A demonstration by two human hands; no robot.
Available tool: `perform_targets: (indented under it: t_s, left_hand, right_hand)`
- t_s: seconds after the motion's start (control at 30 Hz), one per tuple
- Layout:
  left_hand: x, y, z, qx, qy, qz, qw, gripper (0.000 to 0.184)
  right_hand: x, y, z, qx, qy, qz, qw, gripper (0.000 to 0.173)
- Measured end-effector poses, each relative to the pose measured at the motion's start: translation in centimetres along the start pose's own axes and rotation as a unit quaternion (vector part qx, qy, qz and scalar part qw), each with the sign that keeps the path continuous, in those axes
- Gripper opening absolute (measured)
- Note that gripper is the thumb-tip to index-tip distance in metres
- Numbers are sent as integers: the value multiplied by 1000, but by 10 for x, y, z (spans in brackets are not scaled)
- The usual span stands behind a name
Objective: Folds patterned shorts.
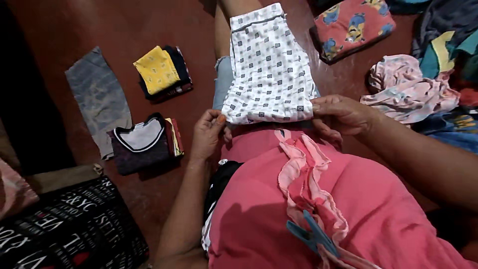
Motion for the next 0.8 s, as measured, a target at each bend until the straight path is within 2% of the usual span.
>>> perform_targets:
  t_s: [0.1,0.2,0.33,0.5,0.57,0.63,0.73,0.8]
  left_hand:
    - [1,0,0,10,9,7,1000,9]
    - [1,3,3,-16,17,29,999,7]
    - [5,6,5,-46,7,35,998,5]
    - [15,-4,1,-8,5,-87,996,7]
    - [16,-11,-9,25,22,-129,991,2]
    - [17,-17,-21,53,34,-158,985,6]
    - [18,-19,-25,48,33,-160,985,8]
    - [17,-16,-21,15,22,-142,990,8]
  right_hand:
    - [-1,0,3,-7,-41,-26,999,27]
    - [-1,0,4,-3,-75,1,997,14]
    - [6,-2,0,77,-98,1,992,13]
    - [17,-10,2,86,-119,-3,989,14]
    - [20,-12,10,75,-108,7,991,14]
    - [24,-15,21,41,-109,8,993,13]
    - [25,-20,31,40,-124,21,991,13]
    - [27,-23,29,89,-129,29,987,16]
Point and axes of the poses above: each hand's wrist, its own x-axis away from the middle knuckle, its own y-axis out of the palm, z = x × y, the point moved 2 cm from there along -x, towards the middle knuckle, and after that the axes turned 7 degrees about x, right-handed, at the moved point
